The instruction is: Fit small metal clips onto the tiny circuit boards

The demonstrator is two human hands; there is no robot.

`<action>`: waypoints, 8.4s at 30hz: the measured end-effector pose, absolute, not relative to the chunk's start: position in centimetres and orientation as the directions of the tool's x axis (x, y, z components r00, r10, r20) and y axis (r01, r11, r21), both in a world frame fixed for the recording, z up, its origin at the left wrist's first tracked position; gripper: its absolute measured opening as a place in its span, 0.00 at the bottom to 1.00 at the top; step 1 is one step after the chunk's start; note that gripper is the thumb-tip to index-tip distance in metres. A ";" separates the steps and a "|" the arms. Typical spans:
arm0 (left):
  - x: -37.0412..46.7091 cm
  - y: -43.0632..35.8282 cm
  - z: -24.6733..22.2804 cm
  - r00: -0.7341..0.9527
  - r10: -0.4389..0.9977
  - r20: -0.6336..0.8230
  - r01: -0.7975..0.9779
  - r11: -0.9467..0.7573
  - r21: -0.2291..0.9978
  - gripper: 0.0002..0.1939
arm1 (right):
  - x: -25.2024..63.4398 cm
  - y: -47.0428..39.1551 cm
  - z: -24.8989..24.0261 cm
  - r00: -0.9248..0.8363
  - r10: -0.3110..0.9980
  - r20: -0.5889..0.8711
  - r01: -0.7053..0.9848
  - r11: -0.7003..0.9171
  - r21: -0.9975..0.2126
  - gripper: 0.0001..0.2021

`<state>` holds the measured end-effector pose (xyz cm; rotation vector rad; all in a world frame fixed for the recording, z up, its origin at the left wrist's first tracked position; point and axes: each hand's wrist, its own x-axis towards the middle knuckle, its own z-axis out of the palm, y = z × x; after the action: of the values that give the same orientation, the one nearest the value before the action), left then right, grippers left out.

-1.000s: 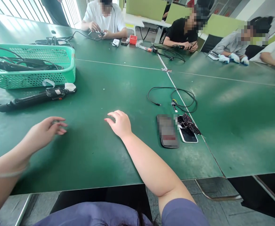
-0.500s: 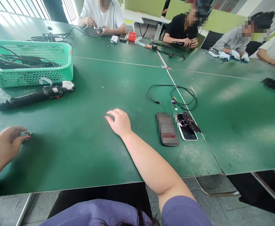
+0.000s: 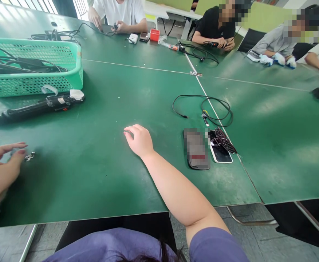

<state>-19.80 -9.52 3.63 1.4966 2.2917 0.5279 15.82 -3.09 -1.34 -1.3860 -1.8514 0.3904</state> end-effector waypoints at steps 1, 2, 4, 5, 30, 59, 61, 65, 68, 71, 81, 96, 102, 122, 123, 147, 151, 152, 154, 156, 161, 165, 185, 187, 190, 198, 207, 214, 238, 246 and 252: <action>-19.0 -9.3 3.7 -0.426 0.904 -0.037 0.786 0.391 0.480 0.17 | 15.8 -3.1 -1.4 -0.108 0.912 0.395 0.676 0.358 -0.644 0.08; -18.1 -9.1 3.7 -0.374 0.927 -0.036 0.798 0.341 0.497 0.15 | 15.8 -3.1 -1.4 -0.111 0.913 0.392 0.678 0.358 -0.642 0.08; -16.2 -8.3 3.3 -0.255 0.965 -0.054 0.802 0.243 0.545 0.13 | 15.7 -3.1 -1.4 -0.119 0.914 0.387 0.676 0.360 -0.643 0.08; -15.1 -7.8 3.0 -0.211 0.977 -0.038 0.801 0.195 0.566 0.11 | 15.7 -3.2 -1.4 -0.125 0.914 0.386 0.673 0.364 -0.644 0.09; 0.1 -1.4 0.3 0.095 0.994 -0.053 -0.238 0.075 0.968 0.10 | 16.2 -2.4 -1.8 -0.210 0.942 0.263 0.760 0.326 -0.562 0.10; 0.6 -2.4 0.7 0.342 0.936 -0.081 -0.017 0.092 0.996 0.15 | 15.4 -3.7 -1.3 0.132 0.980 0.148 0.181 0.123 -0.976 0.07; 0.6 -2.4 0.6 0.343 0.936 -0.075 -0.016 0.085 0.996 0.15 | 15.4 -3.7 -1.3 0.140 0.976 0.165 0.221 0.132 -0.966 0.06; 0.5 -2.4 0.3 0.348 0.936 -0.050 0.010 0.050 0.999 0.16 | 15.5 -3.7 -1.2 0.154 0.969 0.195 0.288 0.145 -0.946 0.06; 0.5 -2.5 0.4 0.351 0.936 -0.037 0.034 0.026 0.999 0.15 | 15.6 -3.7 -1.2 0.151 0.965 0.214 0.299 0.162 -0.940 0.05; 0.5 -2.7 0.6 0.354 0.935 -0.028 0.059 0.008 0.998 0.14 | 15.6 -3.7 -1.3 0.155 0.962 0.226 0.303 0.171 -0.938 0.05; 0.4 -2.8 0.7 0.347 0.938 -0.011 0.085 -0.020 0.996 0.12 | 15.7 -3.8 -1.0 0.138 0.952 0.273 0.408 0.196 -0.891 0.06; 0.6 -2.9 0.9 0.340 0.940 0.019 0.083 -0.050 0.995 0.13 | 15.7 -4.2 -0.3 0.089 0.916 0.392 0.574 0.274 -0.771 0.06; 0.6 -2.8 1.0 0.330 0.944 -0.011 0.083 -0.018 0.996 0.11 | 15.7 -4.3 -0.4 0.091 0.921 0.379 0.521 0.280 -0.806 0.07; 0.6 -2.2 1.5 0.305 0.947 -0.102 -0.056 0.124 0.991 0.08 | 15.8 -3.9 -0.8 0.106 0.930 0.353 0.518 0.252 -0.818 0.06; 0.6 -2.1 1.5 0.283 0.952 -0.112 -0.084 0.141 0.986 0.08 | 16.1 -3.8 -0.9 0.109 0.926 0.361 0.535 0.251 -0.806 0.06; 0.5 -1.3 1.2 0.047 0.976 -0.213 -0.307 0.217 0.927 0.11 | 16.3 -3.2 -1.7 -0.239 0.905 0.352 0.772 0.397 -0.497 0.06; 0.6 -1.3 1.2 0.066 0.978 -0.200 -0.275 0.210 0.938 0.08 | 16.2 -3.6 -1.2 -0.181 0.893 0.412 0.700 0.411 -0.584 0.06; 0.6 -1.3 1.2 0.081 0.978 -0.192 -0.264 0.207 0.942 0.07 | 16.1 -3.7 -1.1 -0.155 0.895 0.418 0.674 0.405 -0.618 0.06; 0.6 -1.4 1.3 0.117 0.978 -0.171 -0.238 0.195 0.951 0.05 | 16.0 -3.9 -0.8 -0.106 0.898 0.427 0.621 0.395 -0.677 0.05; 0.6 -1.5 1.3 0.147 0.978 -0.149 -0.204 0.177 0.963 0.03 | 15.9 -4.0 -0.7 -0.065 0.895 0.442 0.585 0.393 -0.710 0.05; 0.4 -1.6 1.0 0.186 0.976 -0.115 -0.163 0.146 0.976 0.06 | 15.9 -4.3 -0.5 -0.002 0.857 0.515 0.556 0.428 -0.712 0.06; 0.4 -1.6 0.9 0.217 0.970 -0.110 -0.145 0.144 0.979 0.09 | 16.0 -4.4 -0.4 -0.021 0.822 0.569 0.581 0.473 -0.662 0.05; 0.3 -1.8 1.3 0.318 0.937 -0.148 -0.142 0.201 0.969 0.14 | 16.2 -3.6 -1.2 -0.070 0.891 0.448 0.392 0.438 -0.809 0.06; 0.2 -1.8 1.3 0.326 0.934 -0.145 -0.157 0.205 0.966 0.14 | 16.2 -3.7 -1.1 -0.069 0.892 0.446 0.396 0.435 -0.809 0.05; 0.2 -1.9 1.3 0.352 0.928 -0.120 -0.172 0.190 0.967 0.16 | 16.1 -3.8 -1.0 -0.064 0.886 0.459 0.354 0.450 -0.820 0.04; 0.3 -1.6 1.2 0.282 0.952 -0.117 -0.262 0.193 0.946 0.14 | 16.7 -3.3 -1.2 0.001 0.922 0.387 0.479 0.339 -0.810 0.02; 0.3 -1.2 0.9 0.158 0.972 -0.173 -0.307 0.215 0.927 0.07 | 17.2 -3.1 -1.7 -0.227 0.919 0.323 0.771 0.372 -0.517 0.02; 0.3 -1.4 1.0 0.301 0.944 -0.134 -0.248 0.213 0.945 0.09 | 16.8 -3.9 -0.4 -0.109 0.835 0.540 0.660 0.467 -0.589 0.08; 0.1 -1.8 0.9 0.526 0.843 -0.114 -0.034 0.155 0.987 0.10 | 16.8 -4.5 -0.3 -0.087 0.828 0.553 0.524 0.510 -0.682 0.11; 0.1 -1.6 0.9 0.507 0.851 -0.137 -0.175 0.258 0.950 0.10 | 16.8 -4.5 0.2 -0.037 0.783 0.621 0.531 0.542 -0.651 0.10; -0.2 -0.9 1.0 0.241 0.948 -0.208 -0.487 0.303 0.819 0.02 | 16.7 -4.1 -0.8 -0.110 0.849 0.517 0.668 0.448 -0.594 0.07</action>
<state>-0.17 -0.90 0.98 0.7015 0.8024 1.0995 16.68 -4.07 -0.77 -1.2862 -1.8438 0.2665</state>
